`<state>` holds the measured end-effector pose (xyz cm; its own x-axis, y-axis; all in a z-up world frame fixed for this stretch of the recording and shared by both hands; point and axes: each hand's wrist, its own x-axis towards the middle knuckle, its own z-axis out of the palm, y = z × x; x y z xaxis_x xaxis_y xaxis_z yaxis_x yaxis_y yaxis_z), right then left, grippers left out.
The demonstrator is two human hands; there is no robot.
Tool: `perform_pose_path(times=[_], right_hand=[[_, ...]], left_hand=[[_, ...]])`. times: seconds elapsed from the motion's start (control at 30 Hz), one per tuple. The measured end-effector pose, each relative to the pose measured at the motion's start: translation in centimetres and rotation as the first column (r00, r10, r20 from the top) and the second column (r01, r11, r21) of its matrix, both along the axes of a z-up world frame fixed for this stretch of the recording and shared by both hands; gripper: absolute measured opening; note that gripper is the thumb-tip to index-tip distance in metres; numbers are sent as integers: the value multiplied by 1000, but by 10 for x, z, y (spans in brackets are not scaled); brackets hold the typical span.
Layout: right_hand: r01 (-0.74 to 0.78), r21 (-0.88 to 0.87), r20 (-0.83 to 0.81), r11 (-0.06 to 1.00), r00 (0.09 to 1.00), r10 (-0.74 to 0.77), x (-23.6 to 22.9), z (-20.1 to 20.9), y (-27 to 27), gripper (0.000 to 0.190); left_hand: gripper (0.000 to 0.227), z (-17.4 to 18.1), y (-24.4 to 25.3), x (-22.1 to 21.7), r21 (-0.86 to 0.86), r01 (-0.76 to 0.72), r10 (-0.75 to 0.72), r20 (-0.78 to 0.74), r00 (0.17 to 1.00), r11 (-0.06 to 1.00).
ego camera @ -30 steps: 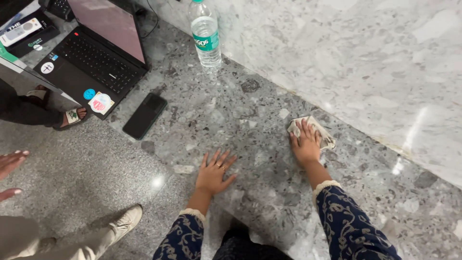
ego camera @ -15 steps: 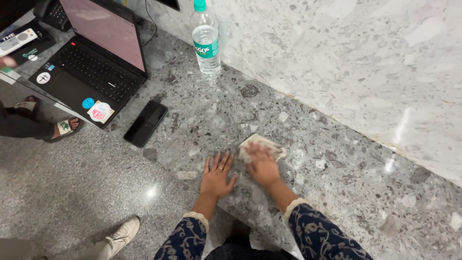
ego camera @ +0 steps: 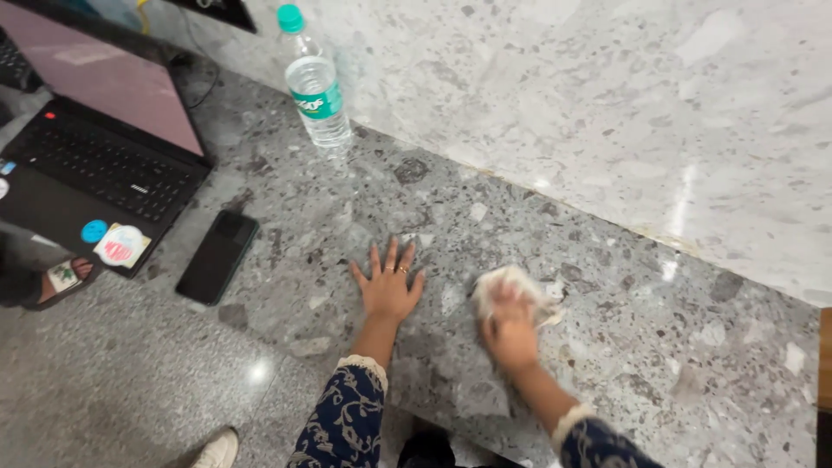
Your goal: Cleaning a door handle and a countertop using a white cloth.
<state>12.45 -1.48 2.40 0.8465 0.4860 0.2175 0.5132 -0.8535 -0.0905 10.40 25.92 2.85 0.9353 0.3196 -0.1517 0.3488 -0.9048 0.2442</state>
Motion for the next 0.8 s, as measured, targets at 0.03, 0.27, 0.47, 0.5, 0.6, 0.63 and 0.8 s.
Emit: perform_pose_path(times=[0.03, 0.27, 0.47, 0.5, 0.6, 0.63, 0.8], right_hand=[[10, -4, 1, 1000, 1000, -10, -19, -9, 0, 53], [-609, 123, -394, 784, 695, 601, -71, 57, 37, 62], [-343, 128, -30, 930, 936, 350, 85, -62, 20, 55], [-44, -27, -112, 999, 993, 40, 103, -55, 20, 58], [85, 44, -221, 995, 972, -73, 150, -12, 39, 63], [88, 47, -223, 995, 972, -75, 155, -16, 48, 63], [96, 97, -50, 991, 995, -92, 152, -33, 97, 57]], left_hand=[[68, 7, -3, 7, -4, 10, -10, 1, 1000, 1000], [69, 14, -7, 22, 17, -106, 107, -74, 992, 994], [72, 0, -11, 19, 48, -138, 135, 57, 989, 989], [74, 0, -11, 20, 65, -145, 141, 54, 988, 987], [77, -2, -11, 22, 37, -159, 157, 39, 987, 987], [77, -4, -10, 21, 40, -156, 155, 38, 987, 987], [83, -14, -7, 21, 66, -203, 187, 189, 964, 977]])
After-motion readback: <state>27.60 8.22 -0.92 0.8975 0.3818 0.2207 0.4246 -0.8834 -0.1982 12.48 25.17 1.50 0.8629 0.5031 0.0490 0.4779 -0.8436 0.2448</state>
